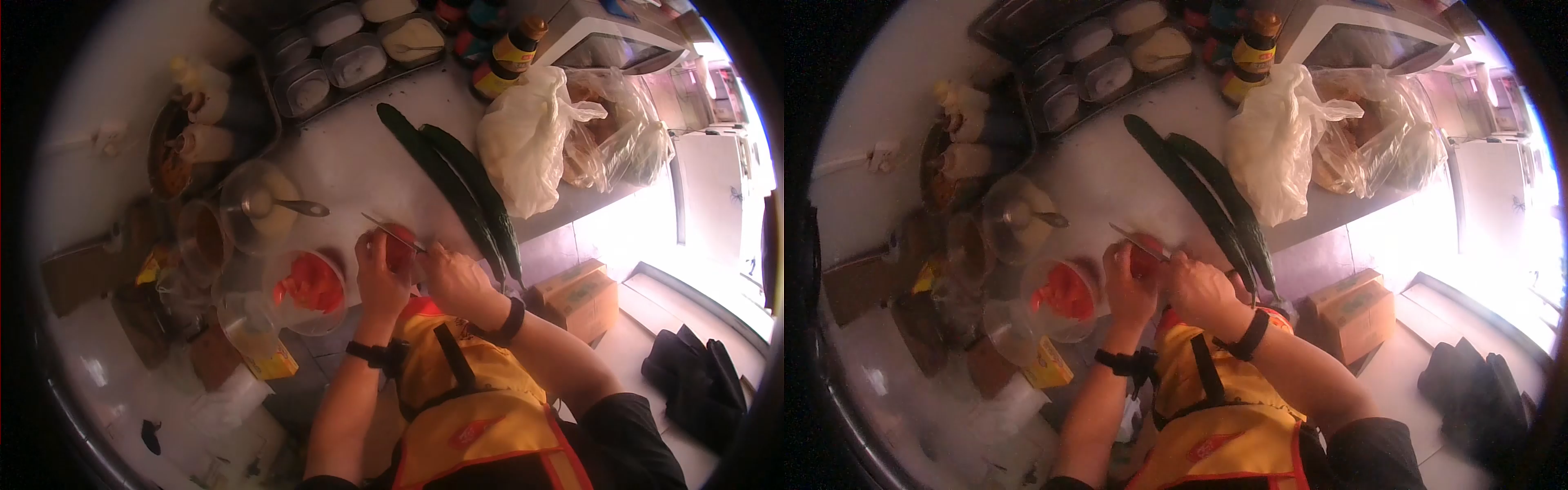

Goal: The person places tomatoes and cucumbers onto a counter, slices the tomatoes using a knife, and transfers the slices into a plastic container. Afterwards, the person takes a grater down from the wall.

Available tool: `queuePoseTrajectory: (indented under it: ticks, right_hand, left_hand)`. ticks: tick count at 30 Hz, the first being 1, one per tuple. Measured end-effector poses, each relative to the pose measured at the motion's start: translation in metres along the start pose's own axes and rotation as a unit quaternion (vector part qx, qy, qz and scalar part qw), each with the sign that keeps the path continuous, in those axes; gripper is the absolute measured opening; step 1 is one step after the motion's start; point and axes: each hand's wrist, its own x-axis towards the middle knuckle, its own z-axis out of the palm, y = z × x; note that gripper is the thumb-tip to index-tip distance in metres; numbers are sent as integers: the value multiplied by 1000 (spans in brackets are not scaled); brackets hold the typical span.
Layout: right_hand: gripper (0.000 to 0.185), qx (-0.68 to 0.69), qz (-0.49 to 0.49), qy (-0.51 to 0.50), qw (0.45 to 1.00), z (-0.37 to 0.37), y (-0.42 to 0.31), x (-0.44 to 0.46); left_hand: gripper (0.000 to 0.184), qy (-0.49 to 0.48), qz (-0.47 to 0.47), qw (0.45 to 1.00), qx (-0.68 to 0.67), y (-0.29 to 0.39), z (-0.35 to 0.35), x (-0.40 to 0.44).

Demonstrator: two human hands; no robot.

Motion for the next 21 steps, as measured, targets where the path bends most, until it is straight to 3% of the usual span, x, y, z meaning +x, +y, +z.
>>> queuePoseTrajectory:
  ticks: [4, 8, 13, 14, 16, 21]
  right_hand:
    - [24, -25, 65, -55, 996, -2, 5, -12]
    - [22, -32, 20, -15, 999, -6, 2, -24]
    - [18, -98, 23, -74, 992, -2, -12, 9]
    - [18, -97, 22, -73, 992, -4, -12, 4]
    - [17, -32, 110, -51, 992, -12, -6, -20]
    - [18, -28, 102, -36, 994, -13, -4, -26]
  left_hand:
    - [54, 5, -17, 1000, 10, 3, -2, 0]
    - [53, 9, 6, 1000, -1, 8, -3, 3]
    - [53, 22, 16, 1000, -6, 3, 1, 3]
    - [53, 35, 30, 999, -15, 2, 2, 2]
    - [53, 31, 26, 999, -6, 0, 3, 1]
    - [53, 18, 18, 1000, 13, 3, 0, 1]
